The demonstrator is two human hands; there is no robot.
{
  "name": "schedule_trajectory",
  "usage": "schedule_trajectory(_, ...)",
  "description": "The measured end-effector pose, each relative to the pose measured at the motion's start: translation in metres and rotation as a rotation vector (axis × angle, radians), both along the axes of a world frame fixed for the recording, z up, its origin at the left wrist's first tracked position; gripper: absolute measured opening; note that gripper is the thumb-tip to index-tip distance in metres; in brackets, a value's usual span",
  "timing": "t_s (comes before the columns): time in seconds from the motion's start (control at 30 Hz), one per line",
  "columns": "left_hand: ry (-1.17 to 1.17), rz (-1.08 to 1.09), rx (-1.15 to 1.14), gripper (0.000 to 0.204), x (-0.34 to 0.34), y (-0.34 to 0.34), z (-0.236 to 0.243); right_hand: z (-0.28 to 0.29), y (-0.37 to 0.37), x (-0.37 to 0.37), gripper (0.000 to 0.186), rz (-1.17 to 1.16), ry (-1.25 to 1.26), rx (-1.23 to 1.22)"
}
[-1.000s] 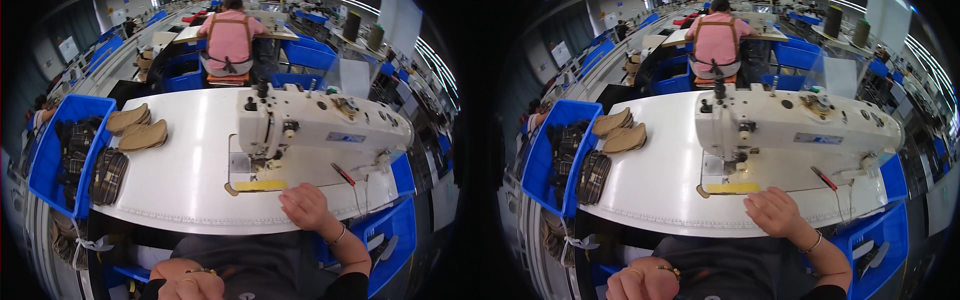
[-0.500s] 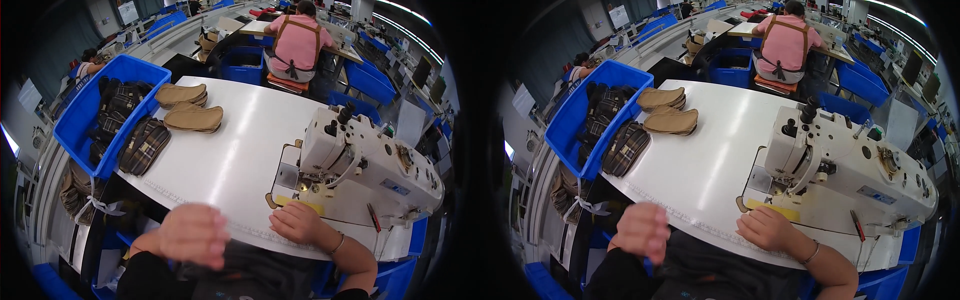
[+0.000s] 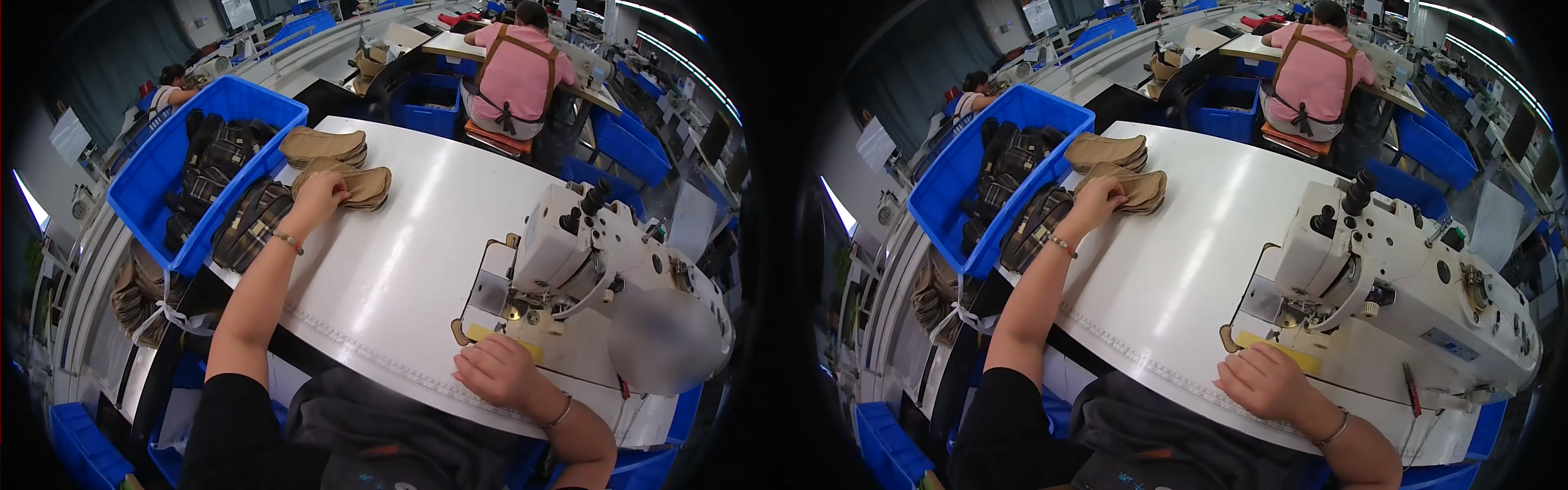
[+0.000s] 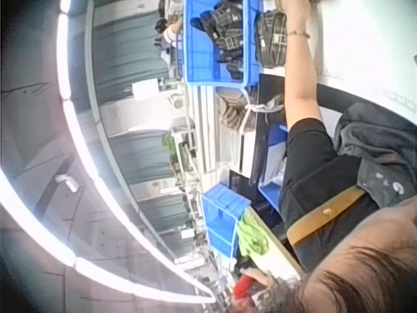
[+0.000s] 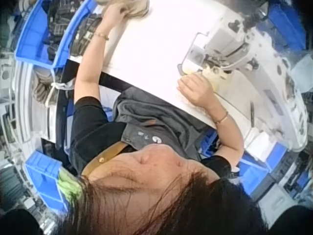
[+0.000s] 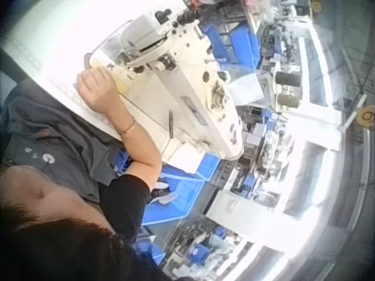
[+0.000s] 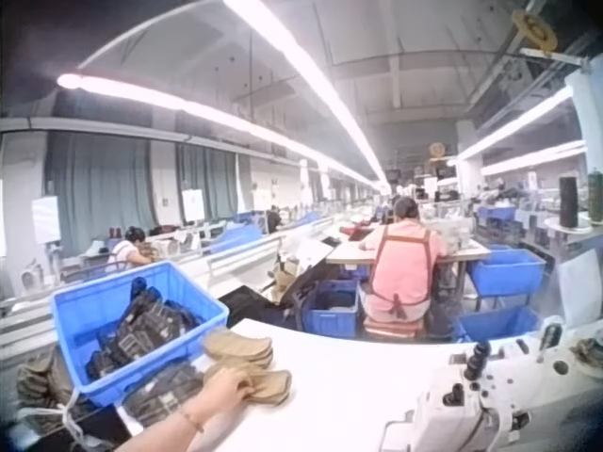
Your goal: Sewing pieces of fabric together using an industrial sewing machine at a factory workstation.
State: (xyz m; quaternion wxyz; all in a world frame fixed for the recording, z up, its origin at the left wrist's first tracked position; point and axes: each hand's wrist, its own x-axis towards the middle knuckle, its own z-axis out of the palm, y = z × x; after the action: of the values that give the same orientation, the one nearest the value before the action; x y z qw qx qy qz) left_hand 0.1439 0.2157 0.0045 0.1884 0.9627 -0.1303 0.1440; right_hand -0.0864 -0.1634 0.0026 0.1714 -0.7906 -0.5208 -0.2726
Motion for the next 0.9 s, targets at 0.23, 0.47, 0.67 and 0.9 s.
schedule_trajectory(0.23, 0.039, -0.222, -0.051, 0.013, -0.065, -0.050, 0.028, -0.002, -0.002, -0.002, 0.023, -0.007, 0.015, -0.001)
schedule_trajectory(0.47, 0.168, -0.544, 0.076, 0.050, -0.187, -0.115, -0.002, -0.006, 0.005, -0.002, 0.043, -0.262, 0.189, -0.122)
schedule_trajectory(0.67, 0.199, -0.450, 0.276, 0.075, -0.194, -0.106, -0.009, -0.011, -0.008, -0.009, 0.054, -0.226, 0.199, 0.000)
schedule_trajectory(0.9, 0.269, -0.495, 0.308, 0.092, -0.194, -0.115, -0.008, -0.012, 0.003, -0.007, 0.074, -0.248, 0.382, -0.185)
